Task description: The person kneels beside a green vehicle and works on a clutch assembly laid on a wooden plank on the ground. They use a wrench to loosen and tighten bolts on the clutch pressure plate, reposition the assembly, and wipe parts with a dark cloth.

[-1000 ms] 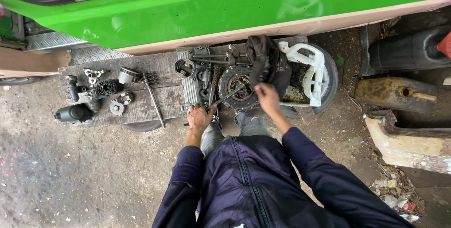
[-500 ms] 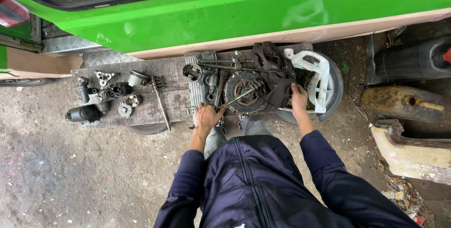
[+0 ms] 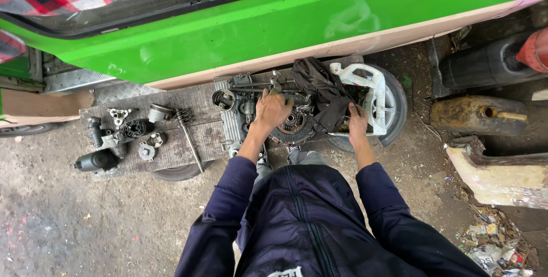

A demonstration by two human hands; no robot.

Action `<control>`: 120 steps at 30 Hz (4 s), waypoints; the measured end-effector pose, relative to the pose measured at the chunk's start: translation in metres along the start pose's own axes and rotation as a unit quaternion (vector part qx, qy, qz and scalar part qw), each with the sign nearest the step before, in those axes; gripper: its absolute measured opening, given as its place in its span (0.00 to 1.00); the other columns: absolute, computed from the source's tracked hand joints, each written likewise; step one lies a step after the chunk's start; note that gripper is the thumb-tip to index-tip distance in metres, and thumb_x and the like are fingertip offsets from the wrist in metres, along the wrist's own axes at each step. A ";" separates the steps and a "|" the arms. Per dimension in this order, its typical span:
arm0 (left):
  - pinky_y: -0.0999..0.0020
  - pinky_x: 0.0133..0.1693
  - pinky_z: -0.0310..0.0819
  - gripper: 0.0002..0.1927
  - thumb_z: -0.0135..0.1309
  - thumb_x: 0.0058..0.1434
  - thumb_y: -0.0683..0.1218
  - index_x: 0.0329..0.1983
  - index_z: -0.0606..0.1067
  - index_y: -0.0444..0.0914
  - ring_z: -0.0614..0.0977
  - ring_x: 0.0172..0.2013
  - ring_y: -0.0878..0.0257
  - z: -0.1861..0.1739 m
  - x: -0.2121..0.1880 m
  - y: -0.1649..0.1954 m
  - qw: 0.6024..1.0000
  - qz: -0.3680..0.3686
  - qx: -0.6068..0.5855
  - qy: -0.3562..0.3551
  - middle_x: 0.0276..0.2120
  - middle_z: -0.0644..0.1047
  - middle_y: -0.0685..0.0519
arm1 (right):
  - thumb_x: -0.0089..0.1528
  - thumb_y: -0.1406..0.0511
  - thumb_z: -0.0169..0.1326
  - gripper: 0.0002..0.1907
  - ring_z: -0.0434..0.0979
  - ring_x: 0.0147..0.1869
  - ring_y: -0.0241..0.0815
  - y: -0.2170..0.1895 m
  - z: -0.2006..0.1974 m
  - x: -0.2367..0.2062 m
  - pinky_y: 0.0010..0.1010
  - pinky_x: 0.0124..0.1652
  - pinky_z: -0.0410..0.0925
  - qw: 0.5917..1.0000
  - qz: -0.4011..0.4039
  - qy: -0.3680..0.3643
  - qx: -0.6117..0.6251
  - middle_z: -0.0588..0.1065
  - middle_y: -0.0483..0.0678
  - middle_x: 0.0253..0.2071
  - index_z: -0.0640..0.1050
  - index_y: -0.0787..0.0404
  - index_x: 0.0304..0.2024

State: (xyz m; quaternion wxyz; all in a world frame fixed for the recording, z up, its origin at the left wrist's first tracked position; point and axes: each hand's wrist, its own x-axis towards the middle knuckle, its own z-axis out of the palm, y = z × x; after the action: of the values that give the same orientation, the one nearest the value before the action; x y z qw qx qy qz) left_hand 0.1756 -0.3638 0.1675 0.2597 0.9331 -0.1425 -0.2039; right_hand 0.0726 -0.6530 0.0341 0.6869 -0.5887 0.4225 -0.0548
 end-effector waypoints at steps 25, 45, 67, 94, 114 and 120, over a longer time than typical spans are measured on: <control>0.52 0.58 0.65 0.21 0.45 0.68 0.53 0.52 0.77 0.33 0.72 0.55 0.50 0.029 -0.110 -0.032 0.927 0.255 0.273 0.040 0.53 0.74 0.44 | 0.69 0.55 0.58 0.23 0.73 0.45 0.28 0.023 0.029 -0.001 0.21 0.44 0.65 0.975 -0.148 -0.078 -0.148 0.78 0.40 0.43 0.78 0.69 0.54; 0.51 0.60 0.61 0.23 0.33 0.75 0.55 0.55 0.72 0.34 0.70 0.58 0.49 0.120 -0.171 -0.122 0.984 -0.027 0.154 -0.089 0.58 0.71 0.41 | 0.71 0.56 0.46 0.17 0.67 0.73 0.48 0.032 0.121 -0.027 0.46 0.70 0.58 0.627 -0.396 -0.334 -0.582 0.75 0.46 0.64 0.81 0.53 0.55; 0.49 0.62 0.62 0.25 0.32 0.74 0.55 0.57 0.72 0.34 0.68 0.63 0.47 0.118 -0.156 -0.128 0.983 -0.003 0.169 -0.070 0.62 0.69 0.40 | 0.68 0.39 0.23 0.40 0.54 0.78 0.54 0.010 0.158 -0.045 0.61 0.71 0.46 0.468 -0.306 -0.390 -0.731 0.62 0.50 0.73 0.73 0.52 0.65; 0.46 0.63 0.60 0.25 0.36 0.72 0.56 0.56 0.73 0.33 0.69 0.61 0.48 0.121 -0.152 -0.131 0.992 -0.030 0.096 -0.076 0.58 0.70 0.40 | 0.72 0.48 0.33 0.32 0.63 0.72 0.58 -0.003 0.130 -0.024 0.44 0.65 0.59 0.454 -0.447 -0.401 -0.658 0.65 0.59 0.68 0.74 0.64 0.59; 0.46 0.55 0.67 0.20 0.43 0.71 0.54 0.44 0.76 0.32 0.74 0.50 0.39 0.090 -0.143 -0.120 0.996 -0.024 -0.062 0.053 0.47 0.73 0.35 | 0.69 0.68 0.57 0.14 0.75 0.48 0.35 -0.054 -0.021 0.030 0.26 0.49 0.68 0.924 -0.253 -0.082 -0.275 0.79 0.49 0.46 0.80 0.64 0.57; 0.42 0.59 0.62 0.18 0.42 0.73 0.50 0.42 0.76 0.31 0.73 0.51 0.36 0.095 -0.137 -0.129 0.995 0.058 -0.045 0.062 0.42 0.76 0.35 | 0.68 0.75 0.54 0.12 0.77 0.54 0.37 -0.147 -0.029 0.058 0.26 0.56 0.69 0.935 -0.341 0.002 -0.100 0.78 0.49 0.51 0.77 0.68 0.54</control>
State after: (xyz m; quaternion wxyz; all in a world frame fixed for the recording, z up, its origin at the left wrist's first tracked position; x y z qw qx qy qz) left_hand 0.0329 -0.2465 0.0654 0.3208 0.9216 -0.1706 -0.1361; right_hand 0.1531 -0.7531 0.1317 0.5637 -0.7628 0.2015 -0.2445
